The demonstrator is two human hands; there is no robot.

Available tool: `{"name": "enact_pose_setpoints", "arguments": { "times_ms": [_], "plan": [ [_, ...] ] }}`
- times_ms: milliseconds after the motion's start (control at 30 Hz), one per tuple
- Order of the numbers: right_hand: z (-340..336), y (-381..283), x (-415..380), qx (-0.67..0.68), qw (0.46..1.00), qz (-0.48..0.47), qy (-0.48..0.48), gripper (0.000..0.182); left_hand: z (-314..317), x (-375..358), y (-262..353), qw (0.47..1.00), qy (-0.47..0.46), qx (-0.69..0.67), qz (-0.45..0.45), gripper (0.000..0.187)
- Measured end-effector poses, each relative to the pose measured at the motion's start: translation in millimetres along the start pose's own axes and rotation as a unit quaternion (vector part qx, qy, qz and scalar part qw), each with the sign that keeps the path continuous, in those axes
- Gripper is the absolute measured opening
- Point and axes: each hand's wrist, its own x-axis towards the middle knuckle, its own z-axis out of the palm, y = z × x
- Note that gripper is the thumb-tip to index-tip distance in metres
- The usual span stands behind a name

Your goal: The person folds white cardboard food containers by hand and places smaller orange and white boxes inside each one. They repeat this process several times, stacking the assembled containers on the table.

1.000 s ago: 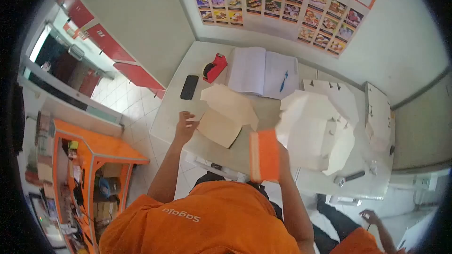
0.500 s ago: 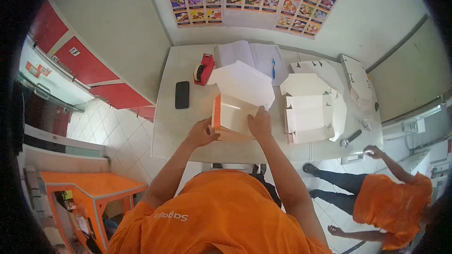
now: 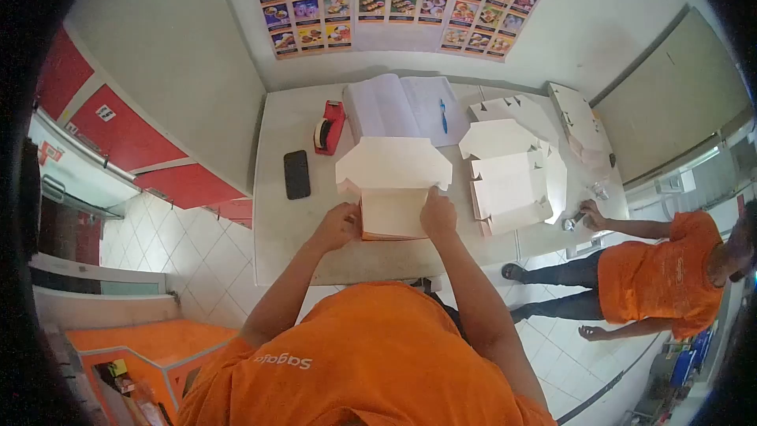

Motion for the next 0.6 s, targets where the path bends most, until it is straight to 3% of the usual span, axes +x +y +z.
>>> {"name": "enact_pose_setpoints", "arguments": {
  "times_ms": [100, 167, 300, 367, 500, 567, 600],
  "plan": [
    [-1, -1, -2, 0.049, 0.999, 0.003, 0.023, 0.036, 6, -16, 4, 0.990, 0.021, 0.113, 0.079, 0.034],
    [1, 1, -2, 0.062, 0.998, 0.016, 0.019, 0.033, 6, -27, 32, 0.999, 0.038, -0.033, 0.018, 0.032],
    [10, -5, 0, 0.035, 0.998, 0.036, 0.040, 0.029, 21, -30, 31, 0.993, 0.080, -0.086, -0.010, 0.030],
    [-4, -15, -2, 0.015, 0.999, 0.048, 0.005, 0.026, 32, -27, 13, 0.989, 0.145, -0.036, 0.002, 0.021],
    [-4, -22, -7, 0.007, 0.999, 0.031, 0.026, 0.022, 34, -26, 2, 0.982, 0.153, 0.083, 0.079, 0.028],
    [-5, -23, -7, -0.006, 1.000, 0.018, 0.023, 0.021, 32, -28, 16, 0.990, 0.121, -0.043, -0.064, 0.036],
    [-4, -23, -8, -0.004, 0.999, 0.023, 0.023, 0.021, 30, -27, 23, 0.990, 0.116, -0.042, -0.064, 0.036]
  ]
}}
